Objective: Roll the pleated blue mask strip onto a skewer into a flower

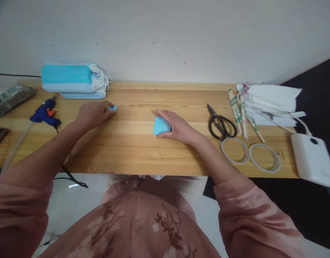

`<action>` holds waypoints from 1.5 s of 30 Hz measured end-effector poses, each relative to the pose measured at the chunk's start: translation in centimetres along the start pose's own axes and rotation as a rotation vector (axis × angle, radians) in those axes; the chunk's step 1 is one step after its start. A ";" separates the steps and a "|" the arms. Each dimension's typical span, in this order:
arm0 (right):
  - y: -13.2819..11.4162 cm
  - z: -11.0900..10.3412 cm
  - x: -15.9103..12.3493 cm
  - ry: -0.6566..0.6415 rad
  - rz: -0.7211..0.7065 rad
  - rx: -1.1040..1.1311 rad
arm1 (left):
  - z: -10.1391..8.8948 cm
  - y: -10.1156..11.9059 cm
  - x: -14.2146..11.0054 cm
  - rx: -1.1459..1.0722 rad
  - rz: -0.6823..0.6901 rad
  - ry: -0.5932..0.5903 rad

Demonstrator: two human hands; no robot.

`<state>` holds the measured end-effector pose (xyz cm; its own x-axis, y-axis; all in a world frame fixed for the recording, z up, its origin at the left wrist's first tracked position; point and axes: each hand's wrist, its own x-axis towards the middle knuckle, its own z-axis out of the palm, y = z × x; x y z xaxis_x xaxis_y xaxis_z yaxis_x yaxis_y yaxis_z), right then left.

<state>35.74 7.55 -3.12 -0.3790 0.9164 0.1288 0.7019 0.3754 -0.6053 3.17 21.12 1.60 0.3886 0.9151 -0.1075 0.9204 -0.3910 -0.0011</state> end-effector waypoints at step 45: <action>-7.7 -1.2 -1.0 -0.073 0.112 -0.303 | 3.2 9.3 -9.2 -0.177 0.519 0.128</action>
<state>31.44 3.88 2.29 -0.3240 0.9460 0.0110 0.8849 0.3071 -0.3501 8.05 8.70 -0.57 0.7843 0.6163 0.0720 0.5961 -0.7805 0.1883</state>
